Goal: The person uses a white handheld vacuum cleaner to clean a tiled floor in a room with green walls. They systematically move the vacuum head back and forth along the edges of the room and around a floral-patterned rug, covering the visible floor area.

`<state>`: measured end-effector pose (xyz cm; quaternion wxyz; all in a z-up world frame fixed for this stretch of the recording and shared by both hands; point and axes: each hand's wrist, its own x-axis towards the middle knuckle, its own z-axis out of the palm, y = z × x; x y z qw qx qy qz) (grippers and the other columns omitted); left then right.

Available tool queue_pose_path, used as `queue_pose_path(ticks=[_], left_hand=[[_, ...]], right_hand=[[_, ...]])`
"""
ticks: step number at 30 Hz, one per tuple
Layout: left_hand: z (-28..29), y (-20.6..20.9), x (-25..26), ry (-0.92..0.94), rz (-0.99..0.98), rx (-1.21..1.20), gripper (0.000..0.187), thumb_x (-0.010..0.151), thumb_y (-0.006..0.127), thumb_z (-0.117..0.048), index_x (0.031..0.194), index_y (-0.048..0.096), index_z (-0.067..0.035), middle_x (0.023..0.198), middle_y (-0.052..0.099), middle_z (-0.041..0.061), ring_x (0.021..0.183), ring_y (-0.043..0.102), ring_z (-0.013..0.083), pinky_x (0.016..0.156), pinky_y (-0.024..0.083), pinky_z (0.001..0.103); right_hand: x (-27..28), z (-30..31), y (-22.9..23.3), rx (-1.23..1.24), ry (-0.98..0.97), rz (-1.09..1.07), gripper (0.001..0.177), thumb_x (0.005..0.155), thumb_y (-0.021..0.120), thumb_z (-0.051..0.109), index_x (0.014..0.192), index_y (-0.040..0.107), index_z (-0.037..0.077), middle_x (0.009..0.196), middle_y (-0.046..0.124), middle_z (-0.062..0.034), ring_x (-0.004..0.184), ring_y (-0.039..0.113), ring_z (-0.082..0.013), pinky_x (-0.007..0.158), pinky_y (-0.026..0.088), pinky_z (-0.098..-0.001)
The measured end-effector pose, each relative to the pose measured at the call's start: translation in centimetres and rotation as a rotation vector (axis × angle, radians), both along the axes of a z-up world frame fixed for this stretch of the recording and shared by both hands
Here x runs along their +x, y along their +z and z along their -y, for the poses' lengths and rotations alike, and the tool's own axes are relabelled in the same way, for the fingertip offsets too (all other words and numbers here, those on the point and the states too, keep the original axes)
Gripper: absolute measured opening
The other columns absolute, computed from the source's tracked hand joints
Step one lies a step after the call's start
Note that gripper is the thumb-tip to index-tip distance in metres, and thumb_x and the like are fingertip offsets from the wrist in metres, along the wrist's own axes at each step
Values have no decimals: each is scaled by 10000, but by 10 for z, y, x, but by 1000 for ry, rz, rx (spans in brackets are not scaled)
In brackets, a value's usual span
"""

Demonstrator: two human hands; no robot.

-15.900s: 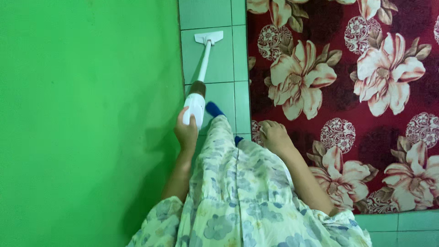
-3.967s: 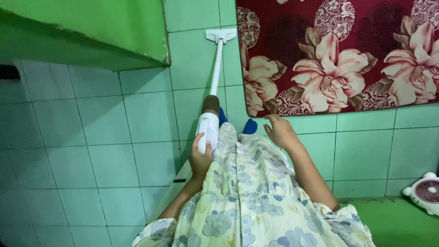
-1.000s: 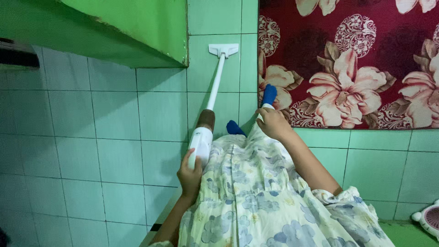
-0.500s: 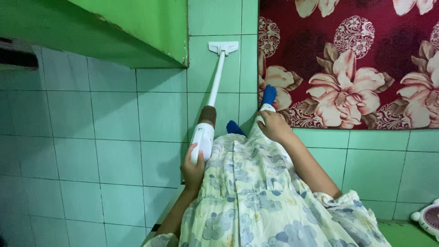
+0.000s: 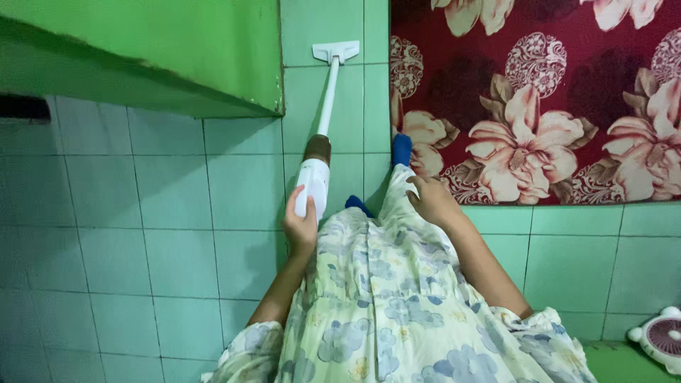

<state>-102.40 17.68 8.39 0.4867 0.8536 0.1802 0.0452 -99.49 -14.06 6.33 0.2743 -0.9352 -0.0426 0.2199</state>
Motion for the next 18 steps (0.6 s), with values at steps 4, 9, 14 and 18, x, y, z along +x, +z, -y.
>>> queue_pose_path(ticks=[4,9,14,18], left_hand=[[14,-12,44,33,-8,-9,336,979,665,-188,1284,667,-49,1214,738,164,1138,702,276,969,522,379],[34,-34,101,31,82,77,311,971,683,-165,1264,678,-62,1149,745,196,1096,724,331,937,543,401],[50,-62,159,56,153,117,300,960,692,-175,1251,679,-101,1132,743,208,1058,728,384,912,557,426],[59,-81,205,129,92,112,304,934,699,-198,1233,694,-145,1113,752,189,1042,725,389,894,561,432]], right_hand=[[33,16,11,26,-12,4,384,943,635,249,1268,626,46,1251,662,-215,1107,635,-429,960,503,-501],[76,40,11,50,7,119,384,914,635,241,1249,636,52,1220,667,-217,1093,644,-431,930,508,-507],[110,59,-2,7,25,81,323,960,614,275,1218,660,86,1174,692,-188,1089,661,-400,958,514,-500],[131,72,-8,22,55,107,342,938,625,272,1217,659,78,1197,674,-194,1088,643,-413,952,486,-520]])
